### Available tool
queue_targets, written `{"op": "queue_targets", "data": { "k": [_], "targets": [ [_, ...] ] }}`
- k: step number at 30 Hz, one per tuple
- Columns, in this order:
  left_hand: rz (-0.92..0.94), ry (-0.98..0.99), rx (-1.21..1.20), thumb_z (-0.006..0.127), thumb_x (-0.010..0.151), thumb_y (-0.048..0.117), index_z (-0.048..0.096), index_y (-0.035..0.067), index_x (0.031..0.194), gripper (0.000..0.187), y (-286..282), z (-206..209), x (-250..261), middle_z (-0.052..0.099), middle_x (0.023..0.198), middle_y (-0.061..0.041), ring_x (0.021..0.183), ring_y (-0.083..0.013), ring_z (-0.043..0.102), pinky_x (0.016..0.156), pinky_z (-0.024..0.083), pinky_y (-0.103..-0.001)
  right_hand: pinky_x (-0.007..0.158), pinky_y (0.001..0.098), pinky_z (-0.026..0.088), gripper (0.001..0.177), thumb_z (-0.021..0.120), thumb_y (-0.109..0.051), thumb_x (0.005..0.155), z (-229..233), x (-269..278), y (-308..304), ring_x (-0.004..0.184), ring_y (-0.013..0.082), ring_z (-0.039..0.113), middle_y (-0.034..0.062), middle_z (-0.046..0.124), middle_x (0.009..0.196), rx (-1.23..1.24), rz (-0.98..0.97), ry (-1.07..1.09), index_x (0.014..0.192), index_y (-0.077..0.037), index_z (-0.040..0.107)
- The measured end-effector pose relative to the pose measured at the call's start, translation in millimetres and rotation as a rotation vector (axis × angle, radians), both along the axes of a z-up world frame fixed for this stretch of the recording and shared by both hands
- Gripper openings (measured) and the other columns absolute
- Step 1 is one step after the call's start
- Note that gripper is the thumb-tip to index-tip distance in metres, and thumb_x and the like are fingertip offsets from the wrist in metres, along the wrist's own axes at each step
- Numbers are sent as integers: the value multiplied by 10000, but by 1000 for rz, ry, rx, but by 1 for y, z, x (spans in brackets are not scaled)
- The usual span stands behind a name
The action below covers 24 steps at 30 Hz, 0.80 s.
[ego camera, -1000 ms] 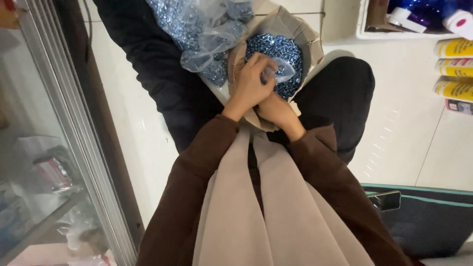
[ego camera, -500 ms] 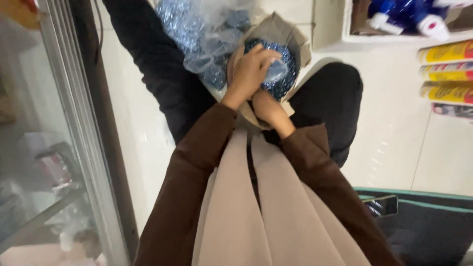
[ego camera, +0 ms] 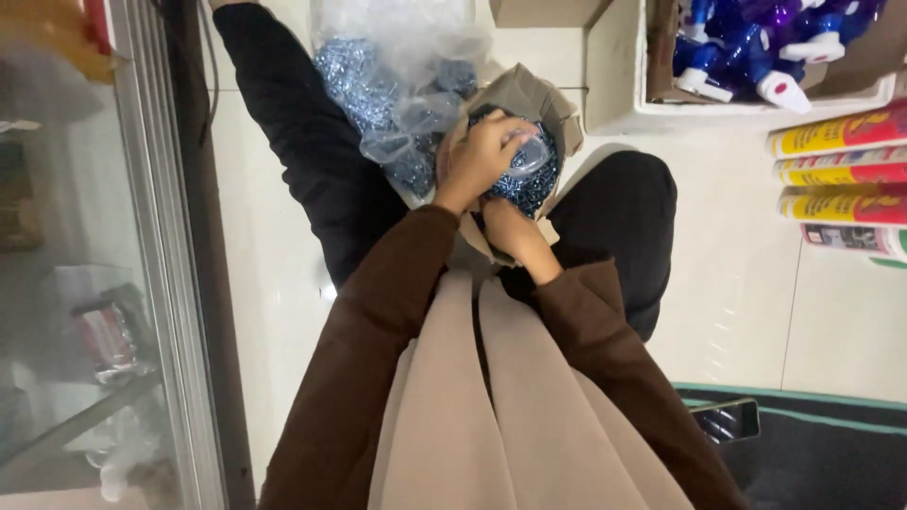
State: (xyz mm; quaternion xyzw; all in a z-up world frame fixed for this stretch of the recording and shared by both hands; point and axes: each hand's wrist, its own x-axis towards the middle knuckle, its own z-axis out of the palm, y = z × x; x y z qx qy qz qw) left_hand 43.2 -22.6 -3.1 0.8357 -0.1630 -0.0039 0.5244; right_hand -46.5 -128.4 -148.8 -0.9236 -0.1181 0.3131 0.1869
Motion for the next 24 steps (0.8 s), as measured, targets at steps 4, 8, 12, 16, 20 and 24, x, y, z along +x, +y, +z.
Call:
{"op": "queue_targets", "data": {
  "k": [4,8,12,16,20,24],
  "targets": [
    [41,-22,-89,724,919,159,699,243,1259,351,16,-2,-9,689,1078,-59,1038,-323,687,945,529,-425,734,560,593,353,664,-153,880,125,15,-6,986,497,707,290,721,1077,258,-69,-42,1169,47,701],
    [77,-14,-99,749,907,222,658,263,1315,420,34,-6,-19,743,1071,-8,936,-208,699,842,564,-371,712,449,510,341,695,-184,892,145,18,-27,865,362,636,218,656,992,769,-345,133,1154,32,665],
    [-57,175,-533,667,987,71,580,110,1400,424,38,-20,-19,715,1212,-119,826,-128,726,721,616,-276,618,250,469,168,595,-117,984,126,12,-46,721,116,545,33,533,907,1374,-746,592,1124,-25,600],
    [-32,199,-589,652,983,54,740,140,1221,268,33,-20,-20,593,1226,-58,776,-121,713,688,611,-270,585,211,504,229,524,-261,997,124,1,-53,773,117,586,64,570,978,1543,-724,800,1119,-67,517],
    [73,-173,-264,728,863,191,811,309,972,182,31,0,-19,726,669,83,544,-129,584,584,487,-178,469,166,389,318,505,-336,1032,119,-8,-55,640,58,457,52,489,954,1637,-938,920,1178,-55,481],
    [47,-101,-283,703,874,153,812,281,1034,232,36,6,-21,666,527,60,466,-73,483,517,435,-153,688,264,648,395,556,-208,1036,115,-12,-60,885,222,740,247,656,1134,1578,-1014,698,1312,74,539]
  ]
}}
